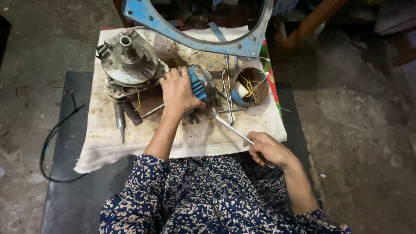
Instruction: The person works on a small blue electric motor placed on a white cloth. They use a thin metal rod to probe and adjust the motor's internal components, then switch to a wrench to tighten or loosen parts on the motor's end. The person repeatedly rotates the motor to access different sides while continuing to manipulate its components.
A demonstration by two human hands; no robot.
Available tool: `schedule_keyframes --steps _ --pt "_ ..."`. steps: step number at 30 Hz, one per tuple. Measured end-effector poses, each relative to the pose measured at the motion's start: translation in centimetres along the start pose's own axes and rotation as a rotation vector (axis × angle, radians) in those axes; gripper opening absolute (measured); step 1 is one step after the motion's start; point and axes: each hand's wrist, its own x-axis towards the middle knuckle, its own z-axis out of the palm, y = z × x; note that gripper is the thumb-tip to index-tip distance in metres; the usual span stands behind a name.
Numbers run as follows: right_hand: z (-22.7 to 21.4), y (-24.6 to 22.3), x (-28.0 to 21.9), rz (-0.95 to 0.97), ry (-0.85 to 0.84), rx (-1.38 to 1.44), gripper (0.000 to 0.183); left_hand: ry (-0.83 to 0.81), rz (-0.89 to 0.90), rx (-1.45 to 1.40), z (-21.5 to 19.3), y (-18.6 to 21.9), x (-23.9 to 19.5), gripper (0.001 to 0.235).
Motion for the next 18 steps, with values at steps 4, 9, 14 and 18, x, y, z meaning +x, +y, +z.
schedule_keyframes --steps 4,9,14,18 --pt "1.0 -1.5 -2.9 -0.113 0.125 0.069 0.025 0.014 0.006 0.008 0.0 0.0 0.0 0.116" --pt "4.3 -5.7 -1.9 -0.571 0.649 -0.194 0.017 0.016 0.004 0.005 0.0 0.1 0.0 0.114" --pt "7.6 -10.6 4.9 -0.912 0.803 -0.663 0.016 0.016 0.004 0.000 -0.2 0.0 -0.3 0.114" --pt "8.4 -10.5 8.2 -0.845 0.943 -0.791 0.010 0.042 0.010 0.018 0.3 -0.2 0.0 0.114"
